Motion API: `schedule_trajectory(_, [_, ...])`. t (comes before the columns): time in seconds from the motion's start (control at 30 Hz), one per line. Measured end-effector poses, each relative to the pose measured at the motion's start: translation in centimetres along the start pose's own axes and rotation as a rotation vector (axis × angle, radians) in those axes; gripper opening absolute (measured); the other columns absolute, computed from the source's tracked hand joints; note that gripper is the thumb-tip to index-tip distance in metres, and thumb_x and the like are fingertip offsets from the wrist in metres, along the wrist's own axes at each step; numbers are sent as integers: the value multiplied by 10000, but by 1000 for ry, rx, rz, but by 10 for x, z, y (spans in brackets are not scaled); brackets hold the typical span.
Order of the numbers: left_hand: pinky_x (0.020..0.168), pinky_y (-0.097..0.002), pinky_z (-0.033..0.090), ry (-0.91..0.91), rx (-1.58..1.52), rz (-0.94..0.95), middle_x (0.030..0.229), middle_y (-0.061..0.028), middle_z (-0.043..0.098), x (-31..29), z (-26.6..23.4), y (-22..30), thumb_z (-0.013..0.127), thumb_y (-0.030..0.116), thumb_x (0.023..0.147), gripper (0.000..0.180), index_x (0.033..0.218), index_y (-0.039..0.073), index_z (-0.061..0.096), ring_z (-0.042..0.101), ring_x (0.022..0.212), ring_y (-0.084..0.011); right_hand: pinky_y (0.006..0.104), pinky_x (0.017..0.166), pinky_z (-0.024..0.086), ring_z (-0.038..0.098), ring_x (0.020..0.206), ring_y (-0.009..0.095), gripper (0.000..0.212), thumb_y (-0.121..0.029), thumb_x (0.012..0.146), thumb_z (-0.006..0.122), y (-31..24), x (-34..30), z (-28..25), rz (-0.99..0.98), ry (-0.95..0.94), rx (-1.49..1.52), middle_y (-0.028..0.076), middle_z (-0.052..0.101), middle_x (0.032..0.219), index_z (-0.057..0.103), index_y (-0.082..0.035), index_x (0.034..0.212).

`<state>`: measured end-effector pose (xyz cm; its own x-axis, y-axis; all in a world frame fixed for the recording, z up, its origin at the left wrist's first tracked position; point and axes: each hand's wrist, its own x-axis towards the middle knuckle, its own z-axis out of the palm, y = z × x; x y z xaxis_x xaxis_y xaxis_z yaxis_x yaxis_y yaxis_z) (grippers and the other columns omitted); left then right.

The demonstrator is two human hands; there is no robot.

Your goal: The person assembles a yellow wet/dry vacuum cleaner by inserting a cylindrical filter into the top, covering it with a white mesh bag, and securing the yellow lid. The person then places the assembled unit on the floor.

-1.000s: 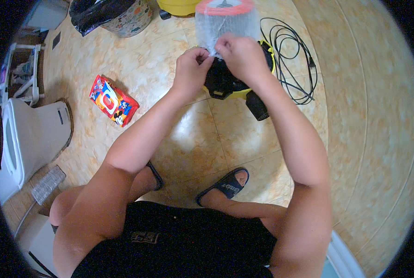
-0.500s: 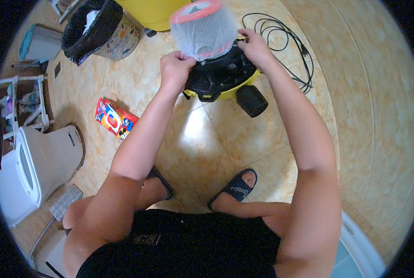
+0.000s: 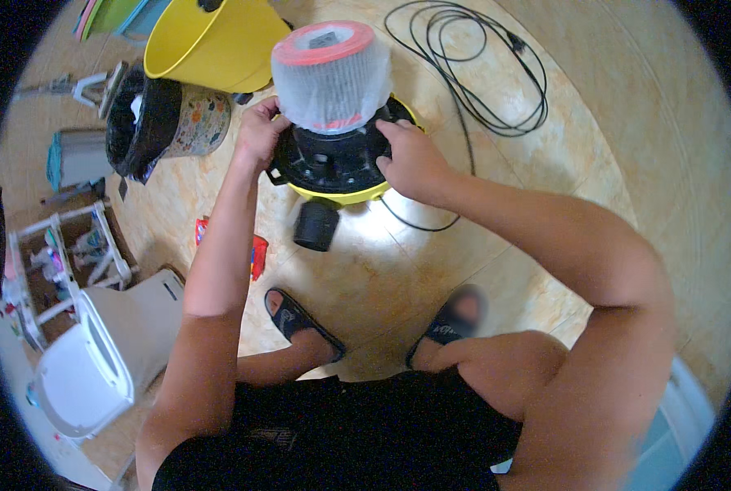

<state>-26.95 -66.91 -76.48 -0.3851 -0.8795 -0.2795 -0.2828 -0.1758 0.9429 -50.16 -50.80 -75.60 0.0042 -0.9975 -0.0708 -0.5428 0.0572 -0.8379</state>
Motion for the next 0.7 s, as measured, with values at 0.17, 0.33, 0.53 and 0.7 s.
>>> schedule_trajectory(0.17, [773, -252, 485, -143, 14, -59, 942, -47, 682, 19, -13, 8, 635, -82, 776, 208, 974, -25, 663, 624, 825, -123, 301, 714, 501, 646, 781, 177, 119, -37, 795, 654, 42, 17, -24, 125, -45, 139, 113, 675, 823, 647, 21, 899])
schedule_trajectory(0.33, [771, -272, 490, -125, 16, -34, 951, -62, 691, 14, -4, 19, 616, -124, 747, 264, 993, -35, 653, 638, 836, -136, 347, 774, 511, 666, 826, 267, 233, -122, 792, 655, 77, 49, 8, 88, 303, 370, 165, 690, 890, 686, -14, 996])
schedule_trajectory(0.53, [784, -294, 499, -36, 83, -45, 957, -74, 687, 9, -2, 20, 661, -82, 758, 257, 1008, -37, 629, 642, 842, -157, 310, 801, 494, 654, 848, 199, 283, -111, 817, 667, 72, 72, 18, 108, 275, 470, 134, 699, 942, 661, 31, 1062])
schedule_trajectory(0.7, [864, -325, 498, -57, 84, -41, 1015, -102, 680, 8, -6, 17, 681, -61, 777, 273, 1041, -58, 614, 648, 914, -180, 352, 803, 507, 668, 844, 267, 234, -147, 780, 674, 84, 82, 22, 95, 278, 675, 153, 698, 928, 707, -32, 982])
